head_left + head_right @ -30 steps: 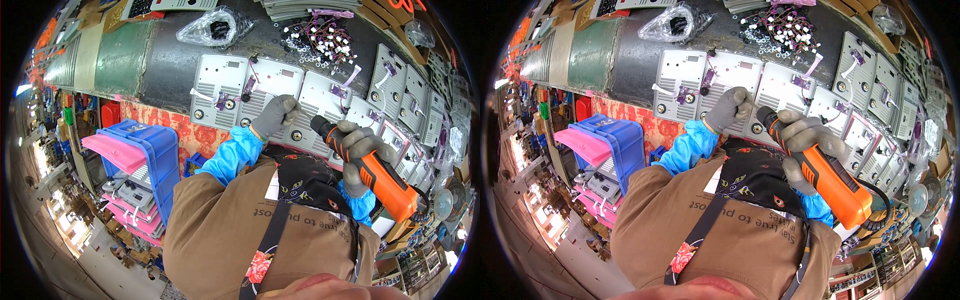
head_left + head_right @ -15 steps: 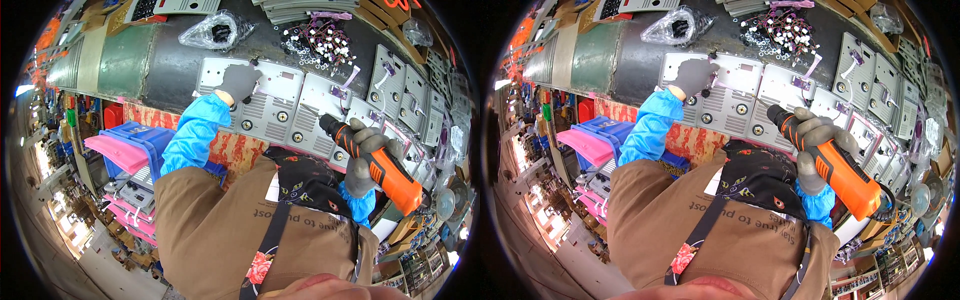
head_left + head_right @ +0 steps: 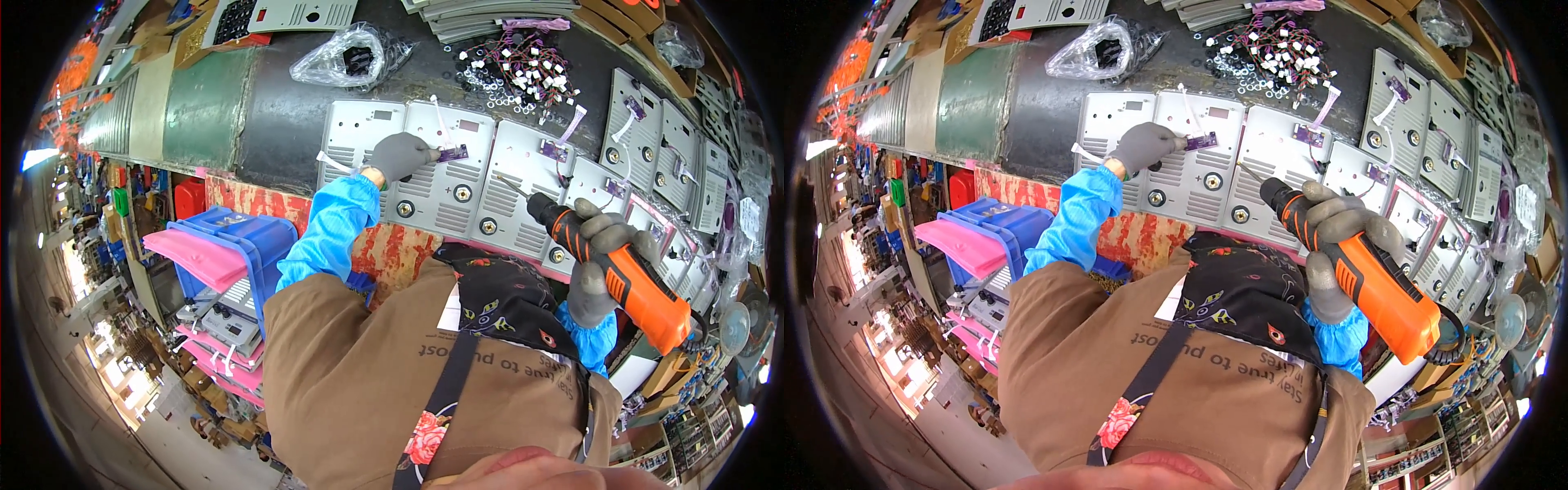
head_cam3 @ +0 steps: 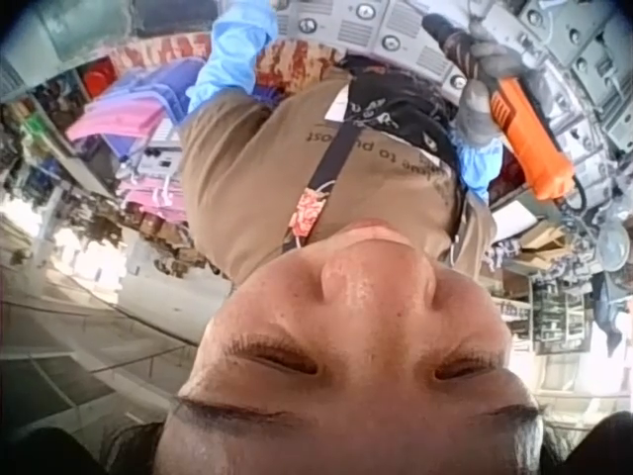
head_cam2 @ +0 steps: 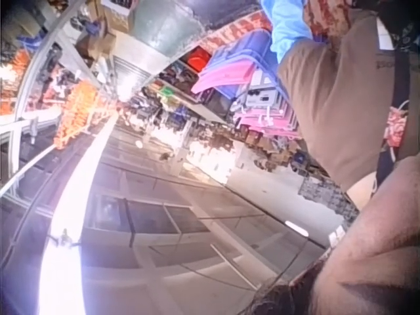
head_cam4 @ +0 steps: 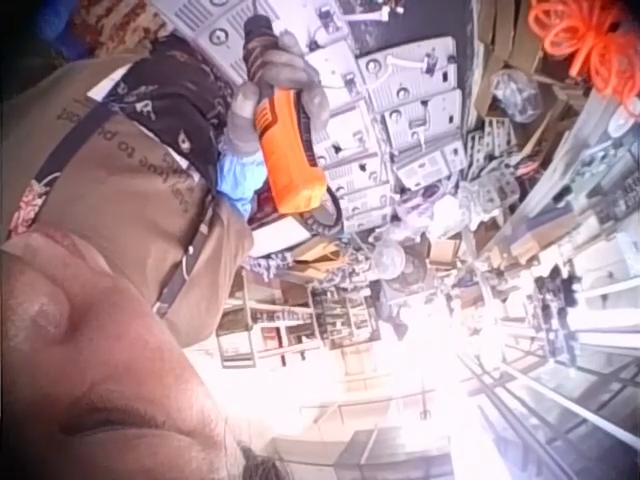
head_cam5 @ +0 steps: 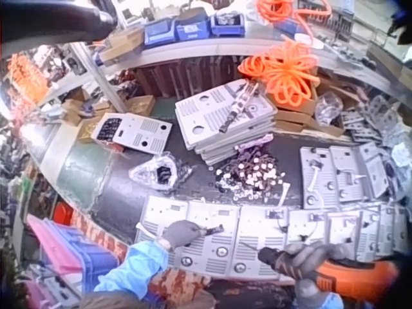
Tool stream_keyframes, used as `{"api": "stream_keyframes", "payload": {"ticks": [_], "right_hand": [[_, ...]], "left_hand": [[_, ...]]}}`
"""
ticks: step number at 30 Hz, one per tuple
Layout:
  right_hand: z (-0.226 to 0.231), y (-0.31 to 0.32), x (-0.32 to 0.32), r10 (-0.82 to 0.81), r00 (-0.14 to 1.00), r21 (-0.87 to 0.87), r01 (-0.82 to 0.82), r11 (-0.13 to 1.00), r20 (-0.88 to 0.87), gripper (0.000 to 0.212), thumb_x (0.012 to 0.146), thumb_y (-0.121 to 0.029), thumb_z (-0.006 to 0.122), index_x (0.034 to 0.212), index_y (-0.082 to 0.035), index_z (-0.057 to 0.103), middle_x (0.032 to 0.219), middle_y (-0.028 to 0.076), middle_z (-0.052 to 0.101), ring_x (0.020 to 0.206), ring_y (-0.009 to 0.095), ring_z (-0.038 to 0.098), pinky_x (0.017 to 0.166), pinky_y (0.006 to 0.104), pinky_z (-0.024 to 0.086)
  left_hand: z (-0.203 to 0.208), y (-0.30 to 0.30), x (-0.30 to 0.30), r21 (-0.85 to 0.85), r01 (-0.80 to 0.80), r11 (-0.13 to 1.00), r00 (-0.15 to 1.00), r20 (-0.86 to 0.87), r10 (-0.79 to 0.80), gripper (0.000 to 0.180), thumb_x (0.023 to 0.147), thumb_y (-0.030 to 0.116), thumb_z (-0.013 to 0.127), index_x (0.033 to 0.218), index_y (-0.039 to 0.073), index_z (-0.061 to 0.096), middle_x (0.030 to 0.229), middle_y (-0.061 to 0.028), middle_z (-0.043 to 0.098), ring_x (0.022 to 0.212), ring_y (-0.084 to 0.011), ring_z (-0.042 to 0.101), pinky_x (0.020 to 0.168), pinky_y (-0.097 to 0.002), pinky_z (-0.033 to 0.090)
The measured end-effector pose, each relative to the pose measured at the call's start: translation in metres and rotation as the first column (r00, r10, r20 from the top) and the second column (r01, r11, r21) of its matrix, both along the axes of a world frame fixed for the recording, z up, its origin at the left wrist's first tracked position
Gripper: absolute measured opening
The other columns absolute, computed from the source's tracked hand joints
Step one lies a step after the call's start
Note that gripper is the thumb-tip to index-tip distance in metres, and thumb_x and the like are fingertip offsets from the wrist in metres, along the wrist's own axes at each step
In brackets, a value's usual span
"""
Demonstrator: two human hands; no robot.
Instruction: The person fastens components onto a metal faceplate using an electric screwdriver. The screws are driven into the faceplate to secure a circuit board.
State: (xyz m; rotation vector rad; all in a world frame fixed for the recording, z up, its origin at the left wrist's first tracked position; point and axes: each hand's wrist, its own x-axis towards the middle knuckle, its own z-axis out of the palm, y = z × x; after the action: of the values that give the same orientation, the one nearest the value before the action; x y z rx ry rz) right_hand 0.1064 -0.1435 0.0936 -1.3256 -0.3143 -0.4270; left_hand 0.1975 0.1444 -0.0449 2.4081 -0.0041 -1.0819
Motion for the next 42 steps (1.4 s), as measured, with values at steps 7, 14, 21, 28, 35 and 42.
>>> {"api": "stream_keyframes", "payload": {"ticks": [7,14,21,28,35,42], "right_hand": [[0.0,-0.001,0.002,0.02,1.0,0.0,-0.02,1.0,-0.006,0.065,0.077,-0.017,0.074,0.131,-0.015,0.038,0.071,0.003,0.053,0.072,0.021,0.058,0.088,0.0502,0.049],[-0.002,0.001,0.004,0.039,0.999,-0.032,-0.04,0.999,-0.01,0.065,0.077,-0.02,0.075,0.131,-0.015,0.039,0.074,0.004,0.054,0.073,0.023,0.059,0.088,0.0507,0.048],[-0.007,0.006,0.014,-0.058,0.994,-0.016,0.057,0.998,-0.093,0.069,0.076,-0.022,0.076,0.133,-0.015,0.038,0.075,0.005,0.054,0.075,0.024,0.059,0.089,0.054,0.047],[-0.035,0.006,0.049,-0.02,0.995,-0.045,0.015,0.999,-0.096,0.067,0.076,-0.004,0.07,0.133,-0.013,0.037,0.09,0.01,0.059,0.088,0.027,0.061,0.092,0.0566,0.044],[-0.062,0.019,0.086,-0.03,0.965,-0.168,-0.015,0.986,-0.261,0.059,0.073,0.004,0.065,0.125,-0.003,0.04,0.097,0.011,0.063,0.095,0.024,0.061,0.094,0.0414,0.045],[-0.063,0.033,0.1,0.002,0.926,-0.188,-0.079,0.979,-0.377,0.057,0.075,0.009,0.06,0.126,0.0,0.037,0.099,0.012,0.061,0.102,0.031,0.06,0.097,0.0455,0.043]], "left_hand": [[-0.012,0.018,0.014,0.014,0.071,0.997,0.939,0.336,-0.072,0.031,0.082,0.037,0.058,0.103,0.017,0.068,0.09,-0.0093,0.068,0.081,-0.0263,0.065,0.072,-0.0369,0.049],[-0.045,0.003,0.02,-0.415,0.097,0.905,0.987,0.156,-0.035,0.039,0.077,0.019,0.069,0.115,0.027,0.064,0.092,-0.0037,0.07,0.079,-0.0178,0.065,0.071,-0.0283,0.049],[-0.05,-0.019,-0.001,-0.254,0.158,0.954,0.952,0.295,-0.079,0.026,0.081,0.032,0.065,0.105,0.023,0.069,0.088,-0.0059,0.069,0.076,-0.0198,0.065,0.068,-0.0301,0.05],[-0.033,-0.034,0.007,-0.514,-0.315,0.797,0.923,0.028,0.383,0.025,0.082,0.028,0.065,0.102,0.014,0.069,0.09,-0.0058,0.069,0.077,-0.0198,0.066,0.067,-0.0301,0.05],[-0.058,-0.033,0.024,-0.434,-0.144,0.889,0.872,0.369,0.321,0.024,0.084,0.027,0.062,0.103,0.012,0.068,0.098,-0.0084,0.067,0.089,-0.0229,0.064,0.078,-0.0315,0.049],[-0.066,-0.033,0.026,-0.387,-0.069,0.919,0.846,0.465,0.26,0.023,0.085,0.028,0.059,0.101,0.014,0.068,0.093,-0.0087,0.066,0.087,-0.0265,0.062,0.076,-0.0341,0.048]]}}
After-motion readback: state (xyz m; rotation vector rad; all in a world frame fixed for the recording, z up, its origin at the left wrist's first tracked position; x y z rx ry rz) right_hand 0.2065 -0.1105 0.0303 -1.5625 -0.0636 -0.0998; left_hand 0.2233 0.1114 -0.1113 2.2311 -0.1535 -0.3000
